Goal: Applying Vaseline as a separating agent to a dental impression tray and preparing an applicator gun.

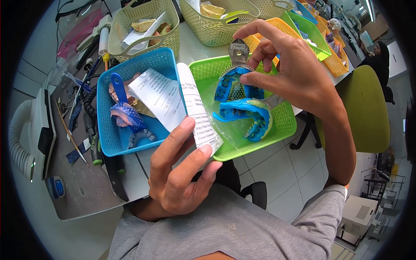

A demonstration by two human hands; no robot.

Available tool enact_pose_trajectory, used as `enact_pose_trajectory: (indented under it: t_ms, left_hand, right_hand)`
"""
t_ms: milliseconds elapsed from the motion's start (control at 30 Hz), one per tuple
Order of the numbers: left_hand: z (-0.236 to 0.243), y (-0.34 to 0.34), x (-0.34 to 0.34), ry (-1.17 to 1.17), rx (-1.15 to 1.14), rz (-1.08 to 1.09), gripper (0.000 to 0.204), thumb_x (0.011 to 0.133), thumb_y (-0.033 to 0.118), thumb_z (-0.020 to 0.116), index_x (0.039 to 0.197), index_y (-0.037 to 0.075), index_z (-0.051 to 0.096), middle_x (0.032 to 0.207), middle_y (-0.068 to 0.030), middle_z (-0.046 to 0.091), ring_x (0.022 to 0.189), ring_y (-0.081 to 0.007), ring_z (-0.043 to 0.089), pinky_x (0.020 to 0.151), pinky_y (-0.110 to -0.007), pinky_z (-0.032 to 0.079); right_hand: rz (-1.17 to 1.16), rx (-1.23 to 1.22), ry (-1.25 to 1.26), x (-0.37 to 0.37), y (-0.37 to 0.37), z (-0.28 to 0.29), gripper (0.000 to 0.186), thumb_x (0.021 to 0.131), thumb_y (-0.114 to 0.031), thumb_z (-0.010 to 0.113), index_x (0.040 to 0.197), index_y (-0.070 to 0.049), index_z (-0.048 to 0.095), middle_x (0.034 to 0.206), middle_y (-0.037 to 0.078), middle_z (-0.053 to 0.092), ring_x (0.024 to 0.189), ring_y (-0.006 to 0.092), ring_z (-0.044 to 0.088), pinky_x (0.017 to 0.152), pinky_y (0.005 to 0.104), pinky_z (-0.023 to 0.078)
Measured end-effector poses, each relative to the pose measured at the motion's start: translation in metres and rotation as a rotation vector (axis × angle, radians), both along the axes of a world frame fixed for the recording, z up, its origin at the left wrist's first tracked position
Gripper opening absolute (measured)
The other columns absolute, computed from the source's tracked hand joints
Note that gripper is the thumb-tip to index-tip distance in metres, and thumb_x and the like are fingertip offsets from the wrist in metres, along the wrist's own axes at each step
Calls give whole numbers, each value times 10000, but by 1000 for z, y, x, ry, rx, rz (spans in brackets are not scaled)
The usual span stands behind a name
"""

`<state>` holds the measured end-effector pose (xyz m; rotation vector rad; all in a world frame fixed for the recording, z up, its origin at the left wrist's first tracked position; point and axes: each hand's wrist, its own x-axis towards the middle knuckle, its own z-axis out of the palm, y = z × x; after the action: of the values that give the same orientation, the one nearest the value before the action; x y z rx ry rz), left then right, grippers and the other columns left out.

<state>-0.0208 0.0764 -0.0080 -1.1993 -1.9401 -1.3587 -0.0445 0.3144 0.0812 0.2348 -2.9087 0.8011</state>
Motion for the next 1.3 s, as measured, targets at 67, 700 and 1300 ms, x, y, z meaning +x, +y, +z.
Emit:
enact_pose_trajectory:
  t_ms: [67, 700, 1300]
  left_hand:
    - [2, -1, 1, -2, 1, -1, 334, 817, 84, 711, 1098, -13, 560, 1251, -303, 465, 1087, -381, 591, 800, -379, 595]
    - [-1, 1, -1, 18, 15, -32, 312, 831, 74, 693, 1100, -28, 571, 1254, -316, 468, 1100, -406, 580, 825, -393, 585]
    - [-3, 4, 1, 26, 30, 2, 359, 797, 23, 707, 1122, -13, 558, 1261, -313, 475, 1105, -412, 577, 839, -403, 577]
  right_hand:
    - [-15, -26, 3, 1, -1, 1, 531, 679, -59, 769, 1155, -89, 538, 758, 13, 596, 652, 79, 515, 585, 250, 428]
    - [87, 190, 11, 43, 24, 14, 154, 826, -163, 689, 838, -17, 641, 810, 40, 604, 730, 143, 559, 571, 280, 400]
    - [-32, 82, 232, 4, -1, -3, 208, 842, -205, 662, 895, -8, 621, 738, 102, 647, 688, 211, 638, 634, 335, 484]
